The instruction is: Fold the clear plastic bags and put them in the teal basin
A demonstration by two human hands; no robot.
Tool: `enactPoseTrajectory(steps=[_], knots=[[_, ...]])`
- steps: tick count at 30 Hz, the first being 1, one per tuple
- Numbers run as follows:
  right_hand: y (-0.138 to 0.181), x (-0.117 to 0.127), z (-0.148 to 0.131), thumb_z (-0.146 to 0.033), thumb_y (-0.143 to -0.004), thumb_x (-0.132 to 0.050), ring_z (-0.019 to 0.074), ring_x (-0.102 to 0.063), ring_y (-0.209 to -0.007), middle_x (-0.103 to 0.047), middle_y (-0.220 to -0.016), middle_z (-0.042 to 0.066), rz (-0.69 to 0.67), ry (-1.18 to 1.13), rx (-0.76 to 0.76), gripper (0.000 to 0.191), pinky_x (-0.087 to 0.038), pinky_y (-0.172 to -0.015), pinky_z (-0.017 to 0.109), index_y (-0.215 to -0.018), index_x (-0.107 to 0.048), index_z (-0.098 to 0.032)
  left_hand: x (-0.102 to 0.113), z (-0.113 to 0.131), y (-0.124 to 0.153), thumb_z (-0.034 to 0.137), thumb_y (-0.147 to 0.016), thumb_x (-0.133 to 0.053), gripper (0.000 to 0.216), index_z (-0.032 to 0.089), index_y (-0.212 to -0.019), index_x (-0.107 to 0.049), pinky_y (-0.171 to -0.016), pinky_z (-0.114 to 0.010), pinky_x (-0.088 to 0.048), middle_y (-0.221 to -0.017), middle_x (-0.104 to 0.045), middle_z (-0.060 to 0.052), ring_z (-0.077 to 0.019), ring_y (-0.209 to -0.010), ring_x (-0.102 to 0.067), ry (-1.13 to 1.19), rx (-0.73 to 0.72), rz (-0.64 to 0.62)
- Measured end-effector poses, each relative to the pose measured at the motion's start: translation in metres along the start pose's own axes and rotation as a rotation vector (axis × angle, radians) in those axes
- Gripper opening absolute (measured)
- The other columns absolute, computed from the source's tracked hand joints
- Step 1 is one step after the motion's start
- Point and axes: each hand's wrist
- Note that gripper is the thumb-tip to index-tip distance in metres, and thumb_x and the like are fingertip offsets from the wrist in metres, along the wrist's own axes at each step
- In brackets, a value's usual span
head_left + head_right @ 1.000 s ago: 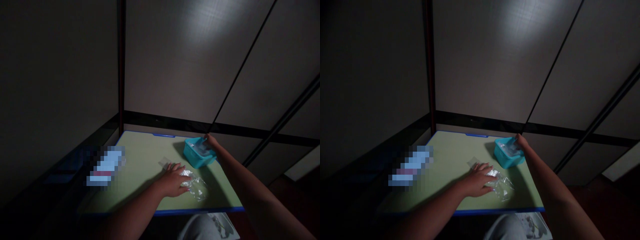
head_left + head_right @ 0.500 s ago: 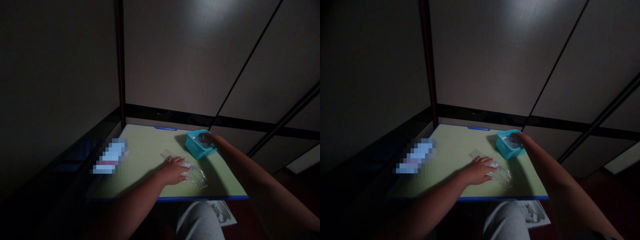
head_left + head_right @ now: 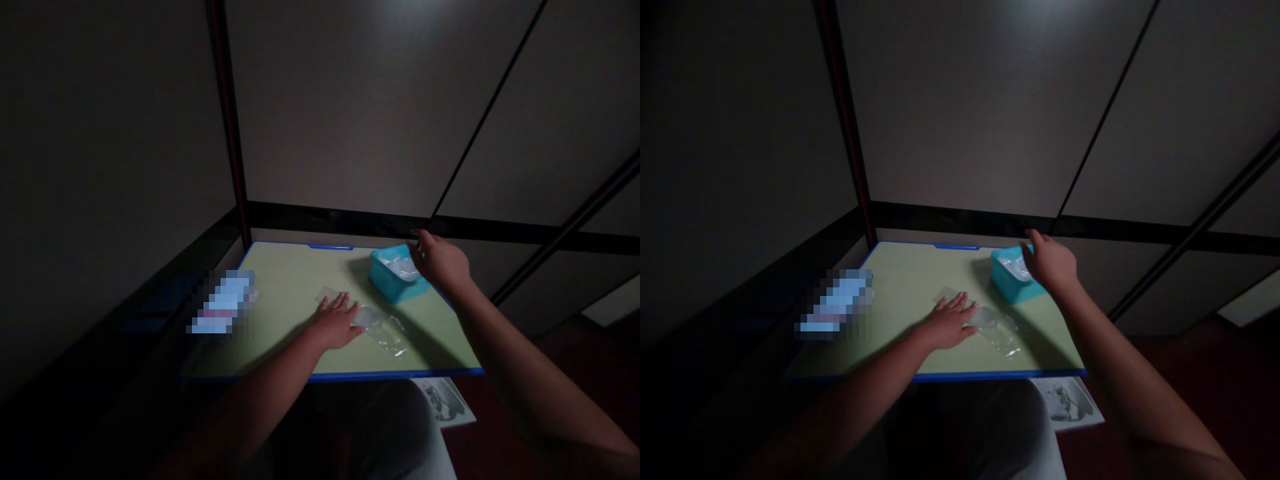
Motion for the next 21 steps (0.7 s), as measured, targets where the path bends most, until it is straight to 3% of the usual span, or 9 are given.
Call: enactPoseTrajectory(steps=[2, 4, 8, 11, 14, 18, 21], knots=[[0.044, -0.001, -0.025, -0.047, -0.092, -0.034, 0.0267, -0.059, -0.091, -0.062, -0.105, 0.014, -0.034, -0.148, 0.162, 0.047, -0.045, -0.078, 0.037, -0.129, -0.047, -0.020, 0.000, 0.005, 0.008, 0.056, -0.087, -0.037, 0.066, 0.021, -0.143, -0.028, -0.108, -0.058, -0.013, -0.152, -0.016, -0.016, -0.0293, -0.141, -0.009, -0.002, 0.074, 0.015], [0.085, -0.014, -0.046, -0.044, -0.092, -0.037, 0.0267, -0.054, -0.105, -0.059, -0.114, 0.015, -0.097, -0.278, 0.362, 0.046, -0.041, -0.089, 0.038, -0.128, -0.049, -0.018, -0.004, 0.010, 0.020, 0.055, -0.087, -0.040, 0.066, 0.019, -0.141, -0.032, -0.108, -0.057, -0.014, -0.151, -0.019, -0.017, -0.0313, -0.140, -0.010, -0.015, 0.157, 0.045], [0.136, -0.053, -0.069, -0.051, -0.089, -0.042, 0.0313, -0.026, -0.134, -0.025, -0.149, 0.012, -0.326, -0.367, 0.628, 0.061, -0.021, -0.104, 0.056, -0.143, -0.029, -0.027, -0.013, 0.012, 0.055, 0.055, -0.086, -0.040, 0.067, 0.019, -0.142, -0.031, -0.107, -0.061, -0.005, -0.149, -0.024, -0.018, -0.0345, -0.139, -0.011, -0.083, 0.249, 0.123], [0.150, -0.064, -0.075, -0.054, -0.091, -0.036, 0.0290, -0.014, -0.139, -0.015, -0.152, 0.009, -0.471, -0.424, 0.738, 0.061, -0.007, -0.105, 0.063, -0.145, -0.017, -0.033, -0.011, 0.004, 0.082, 0.056, -0.086, -0.041, 0.064, 0.024, -0.141, -0.033, -0.107, -0.061, -0.002, -0.151, -0.020, -0.013, -0.0335, -0.140, -0.006, -0.131, 0.223, 0.194], [0.152, -0.059, -0.074, -0.058, -0.087, -0.042, 0.0284, -0.012, -0.139, -0.012, -0.152, 0.009, -0.529, -0.488, 0.800, 0.067, 0.000, -0.105, 0.062, -0.145, -0.016, -0.035, -0.002, -0.011, 0.101, 0.053, -0.087, -0.042, 0.064, 0.022, -0.142, -0.029, -0.109, -0.057, -0.006, -0.153, -0.015, -0.011, -0.0296, -0.141, -0.004, -0.155, 0.190, 0.209], [0.153, -0.053, -0.065, -0.057, -0.076, -0.061, 0.0317, -0.016, -0.138, -0.013, -0.152, 0.009, -0.549, -0.542, 0.856, 0.079, 0.000, -0.105, 0.063, -0.142, -0.023, -0.037, 0.009, -0.023, 0.119, 0.057, -0.082, -0.048, 0.076, 0.023, -0.144, -0.022, -0.111, -0.051, -0.012, -0.153, -0.015, -0.010, -0.0259, -0.141, -0.011, -0.152, 0.073, 0.052], [0.162, -0.057, -0.057, -0.042, -0.084, -0.057, 0.0300, -0.025, -0.135, -0.026, -0.148, 0.006, -0.497, -0.553, 0.877, 0.061, -0.002, -0.105, 0.065, -0.139, -0.030, -0.041, 0.007, -0.022, 0.130, 0.058, -0.079, -0.054, 0.079, 0.024, -0.144, -0.023, -0.111, -0.051, -0.014, -0.151, -0.022, -0.009, -0.0259, -0.139, -0.020, -0.143, -0.029, 0.004]])
Point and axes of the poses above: each hand's wrist, its own y-axis away from the middle knuckle, its own x-axis out of the back of the hand, z = x × y
